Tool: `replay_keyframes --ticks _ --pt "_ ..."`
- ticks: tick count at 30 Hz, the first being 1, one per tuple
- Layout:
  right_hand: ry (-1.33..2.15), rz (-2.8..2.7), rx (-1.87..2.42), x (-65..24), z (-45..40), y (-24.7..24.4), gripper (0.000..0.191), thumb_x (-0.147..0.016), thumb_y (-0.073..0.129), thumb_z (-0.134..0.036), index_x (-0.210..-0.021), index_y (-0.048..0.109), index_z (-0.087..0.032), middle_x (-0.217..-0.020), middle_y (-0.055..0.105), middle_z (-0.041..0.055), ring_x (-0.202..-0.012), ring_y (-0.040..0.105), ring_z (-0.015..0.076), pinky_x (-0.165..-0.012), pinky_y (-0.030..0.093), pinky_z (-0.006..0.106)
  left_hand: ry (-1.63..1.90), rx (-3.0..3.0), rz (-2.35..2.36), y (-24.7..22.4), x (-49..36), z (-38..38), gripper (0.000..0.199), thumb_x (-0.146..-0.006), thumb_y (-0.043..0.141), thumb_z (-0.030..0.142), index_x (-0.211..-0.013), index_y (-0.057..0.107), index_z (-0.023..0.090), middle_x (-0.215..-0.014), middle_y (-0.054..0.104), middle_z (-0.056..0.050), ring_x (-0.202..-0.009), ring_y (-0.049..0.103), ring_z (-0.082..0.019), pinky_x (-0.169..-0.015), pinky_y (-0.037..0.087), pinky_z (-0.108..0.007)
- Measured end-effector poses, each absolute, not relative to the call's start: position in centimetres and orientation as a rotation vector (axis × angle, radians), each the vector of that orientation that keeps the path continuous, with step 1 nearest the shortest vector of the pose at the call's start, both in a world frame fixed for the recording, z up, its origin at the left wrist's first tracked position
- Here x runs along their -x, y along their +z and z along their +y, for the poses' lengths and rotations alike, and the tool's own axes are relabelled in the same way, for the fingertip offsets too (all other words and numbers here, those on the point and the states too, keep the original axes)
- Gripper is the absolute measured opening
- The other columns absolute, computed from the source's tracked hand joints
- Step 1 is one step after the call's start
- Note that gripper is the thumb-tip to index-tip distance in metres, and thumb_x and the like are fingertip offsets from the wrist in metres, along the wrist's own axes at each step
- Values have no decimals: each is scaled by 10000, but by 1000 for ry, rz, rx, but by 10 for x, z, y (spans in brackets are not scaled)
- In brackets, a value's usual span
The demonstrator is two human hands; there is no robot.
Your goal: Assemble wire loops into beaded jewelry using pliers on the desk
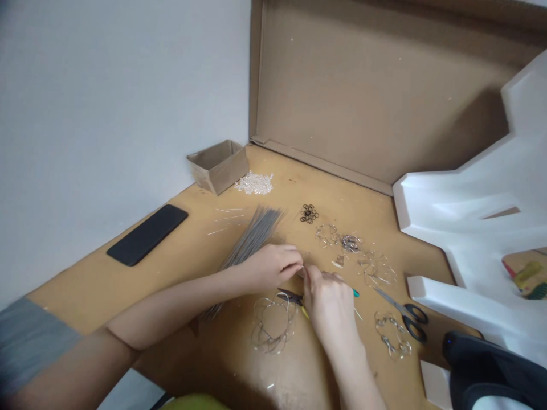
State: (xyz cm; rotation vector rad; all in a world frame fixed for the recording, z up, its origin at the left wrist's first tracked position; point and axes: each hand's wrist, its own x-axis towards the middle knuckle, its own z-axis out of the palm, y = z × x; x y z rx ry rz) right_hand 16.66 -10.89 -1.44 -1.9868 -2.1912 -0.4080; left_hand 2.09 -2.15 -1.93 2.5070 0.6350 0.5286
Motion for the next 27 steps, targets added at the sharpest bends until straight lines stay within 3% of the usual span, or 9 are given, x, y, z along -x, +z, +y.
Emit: replay_keyframes --ticks 5,8,12,19,27 --pt "-25 -1933 1983 -168 -107 -18 329 -906 360 -330 -876 666 -212 -592 682 17 -492 624 150 -484 401 222 373 -1612 645 -18 -21 -9 119 -783 554 229 -801 603 122 -603 568 19 -535 524 -87 -518 421 -204" --pt "117 -1834 1941 -168 -108 -17 309 -894 383 -350 -873 657 -209 -603 688 5 -519 645 150 -503 441 220 272 -1375 538 -15 -16 2 130 -726 615 217 -791 601 106 -603 574 17 -525 527 -79 -483 420 -194" --pt "169 -1775 1922 -168 -108 -18 294 -886 401 -361 -892 644 -197 -638 700 11 -546 660 154 -528 470 228 243 -1309 454 -17 -13 7 155 -710 640 244 -760 595 104 -677 607 -3 -545 546 -69 -478 413 -185" --pt "288 -1561 1889 -164 -107 -16 294 -882 417 -391 -863 631 -190 -623 687 17 -533 651 148 -548 498 235 449 -1247 454 -23 -24 -7 185 -752 618 285 -762 544 116 -595 572 29 -497 534 -57 -514 444 -201" --pt "360 -1640 1821 -173 -111 -1 263 -877 441 -377 -866 623 -188 -621 685 19 -542 653 148 -561 512 243 354 -1305 498 -17 -20 -4 141 -748 626 228 -767 557 107 -542 583 30 -513 567 -72 -532 458 -201"
